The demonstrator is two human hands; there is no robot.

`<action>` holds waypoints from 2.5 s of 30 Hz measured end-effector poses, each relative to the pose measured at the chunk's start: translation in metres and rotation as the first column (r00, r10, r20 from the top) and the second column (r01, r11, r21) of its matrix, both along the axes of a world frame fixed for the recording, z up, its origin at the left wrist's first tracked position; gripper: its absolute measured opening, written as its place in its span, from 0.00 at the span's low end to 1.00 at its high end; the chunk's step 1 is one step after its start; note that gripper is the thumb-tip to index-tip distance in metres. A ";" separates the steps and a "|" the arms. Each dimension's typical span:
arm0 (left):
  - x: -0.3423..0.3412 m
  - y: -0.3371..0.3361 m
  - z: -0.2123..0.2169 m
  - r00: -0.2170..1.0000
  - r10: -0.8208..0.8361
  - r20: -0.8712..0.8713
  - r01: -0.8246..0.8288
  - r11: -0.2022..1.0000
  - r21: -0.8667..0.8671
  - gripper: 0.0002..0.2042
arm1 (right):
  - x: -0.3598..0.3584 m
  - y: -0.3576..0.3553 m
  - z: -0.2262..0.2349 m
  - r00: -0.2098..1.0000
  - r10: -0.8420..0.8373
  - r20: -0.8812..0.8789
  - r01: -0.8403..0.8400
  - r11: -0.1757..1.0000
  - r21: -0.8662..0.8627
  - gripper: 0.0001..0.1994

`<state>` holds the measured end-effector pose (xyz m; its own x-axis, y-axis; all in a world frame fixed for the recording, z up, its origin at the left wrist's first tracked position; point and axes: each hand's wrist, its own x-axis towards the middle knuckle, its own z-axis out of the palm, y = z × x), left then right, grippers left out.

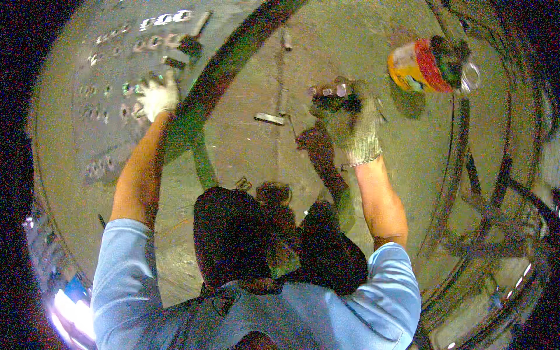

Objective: The person kneels on the floor and repeatedly picks up small metal pins, inserting them into holes on a perforated metal sheet. The person handles the pins one at a time, placing them into the sheet's holes.

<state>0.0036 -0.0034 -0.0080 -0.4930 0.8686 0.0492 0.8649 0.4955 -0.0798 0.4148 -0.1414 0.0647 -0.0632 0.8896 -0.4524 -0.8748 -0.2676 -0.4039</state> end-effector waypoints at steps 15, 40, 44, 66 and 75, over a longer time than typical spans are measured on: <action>-0.002 0.001 0.017 0.994 0.047 0.100 -0.044 0.998 -0.033 0.42 | -0.179 0.243 -0.028 0.938 0.245 0.245 -0.283 0.950 0.133 0.21; -0.014 0.005 -0.011 0.999 0.037 0.039 -0.039 0.998 0.046 0.41 | 0.253 0.105 0.013 -0.694 -0.033 0.719 -0.001 0.999 0.044 0.17; -0.011 0.007 0.000 0.998 0.050 0.032 -0.051 0.998 0.029 0.41 | 0.198 0.010 -0.031 -0.464 0.318 0.827 0.063 0.943 -0.327 0.23; -0.009 0.005 -0.001 0.997 0.031 0.065 -0.033 0.999 0.031 0.40 | 0.030 0.139 -0.091 -0.607 0.003 0.795 -0.310 0.920 -0.241 0.26; -0.003 0.006 0.009 0.996 0.039 0.079 -0.035 0.998 -0.050 0.41 | -0.188 0.314 -0.029 -0.635 -0.225 0.739 -0.497 0.851 -0.169 0.23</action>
